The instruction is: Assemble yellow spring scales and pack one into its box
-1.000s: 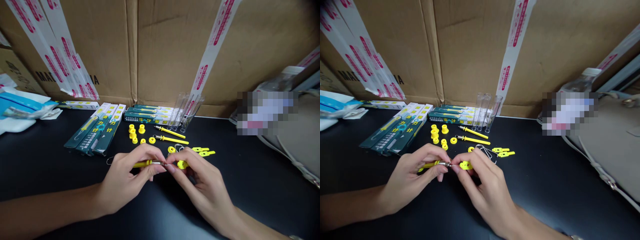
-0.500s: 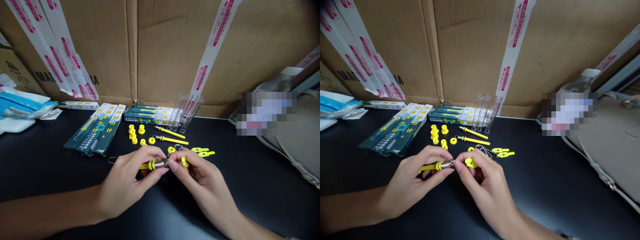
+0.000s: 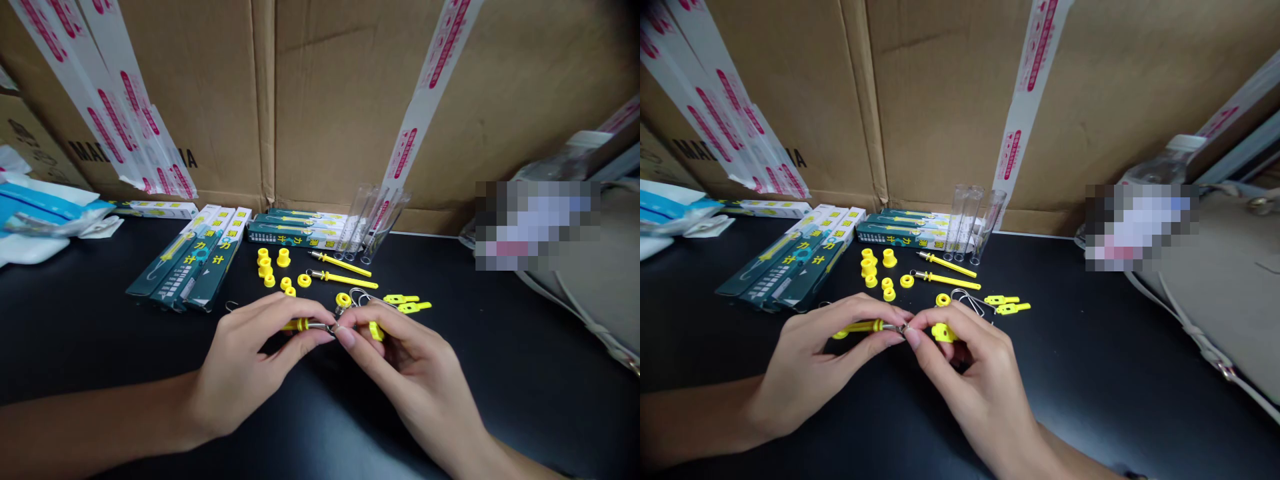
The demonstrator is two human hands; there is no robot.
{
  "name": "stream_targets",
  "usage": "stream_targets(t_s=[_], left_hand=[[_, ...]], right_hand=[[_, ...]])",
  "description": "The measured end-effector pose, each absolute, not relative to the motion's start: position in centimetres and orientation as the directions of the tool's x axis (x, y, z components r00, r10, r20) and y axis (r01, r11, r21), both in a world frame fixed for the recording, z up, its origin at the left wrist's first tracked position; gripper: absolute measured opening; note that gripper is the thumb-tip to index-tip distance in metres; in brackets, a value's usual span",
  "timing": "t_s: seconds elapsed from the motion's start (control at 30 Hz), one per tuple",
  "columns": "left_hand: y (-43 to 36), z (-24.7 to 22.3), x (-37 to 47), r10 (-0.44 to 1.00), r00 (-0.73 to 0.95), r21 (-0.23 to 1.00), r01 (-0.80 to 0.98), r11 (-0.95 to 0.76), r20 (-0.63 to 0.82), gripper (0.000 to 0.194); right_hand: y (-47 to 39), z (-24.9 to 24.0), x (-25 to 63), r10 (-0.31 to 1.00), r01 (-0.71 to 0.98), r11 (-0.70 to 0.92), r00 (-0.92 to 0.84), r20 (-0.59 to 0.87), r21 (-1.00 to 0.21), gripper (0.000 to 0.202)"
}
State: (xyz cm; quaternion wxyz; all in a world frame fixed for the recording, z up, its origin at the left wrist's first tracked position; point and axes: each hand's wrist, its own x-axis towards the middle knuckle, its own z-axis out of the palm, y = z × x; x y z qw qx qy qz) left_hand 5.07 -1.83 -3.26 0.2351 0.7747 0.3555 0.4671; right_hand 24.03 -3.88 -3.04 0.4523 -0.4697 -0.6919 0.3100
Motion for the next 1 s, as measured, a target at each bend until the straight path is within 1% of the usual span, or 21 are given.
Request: stream_targets(t_s=[0.3, 0.57, 0.77, 0.93, 1.0], left_hand=[[-1.87, -3.34, 4.98, 0.801, 0.311, 0.726, 0.343, -0.597, 0.512, 0.018], [-1.64, -3.26, 4.92, 0.770, 0.363, 0.691, 0.346, -0.635, 0.526, 0.019], [-1.66, -3.22, 4.82, 0.771, 0.369, 0.683, 0.363, -0.634, 0.519, 0.018], [-1.45, -3.39, 4.80, 0.808, 0.339, 0.734, 0.348, -0.583, 0.482, 0.016], [-1.41, -3.47, 4.81, 0.814, 0.334, 0.738, 0.351, -0.576, 0.476, 0.016]], right_hand=[[-4.09, -3.13, 24.01, 0.863, 0.425, 0.504, -0.212, 0.459, -0.752, 0.008], [-4.22, -3.16, 23.82, 0.865, 0.436, 0.502, -0.252, 0.434, -0.747, 0.009], [-4.33, -3.06, 24.05, 0.880, 0.424, 0.475, -0.258, 0.399, -0.771, 0.008], [-4.54, -2.93, 24.32, 0.851, 0.447, 0.524, -0.245, 0.464, -0.725, 0.026], [-4.66, -3.11, 24.25, 0.846, 0.457, 0.532, -0.247, 0.472, -0.713, 0.029]])
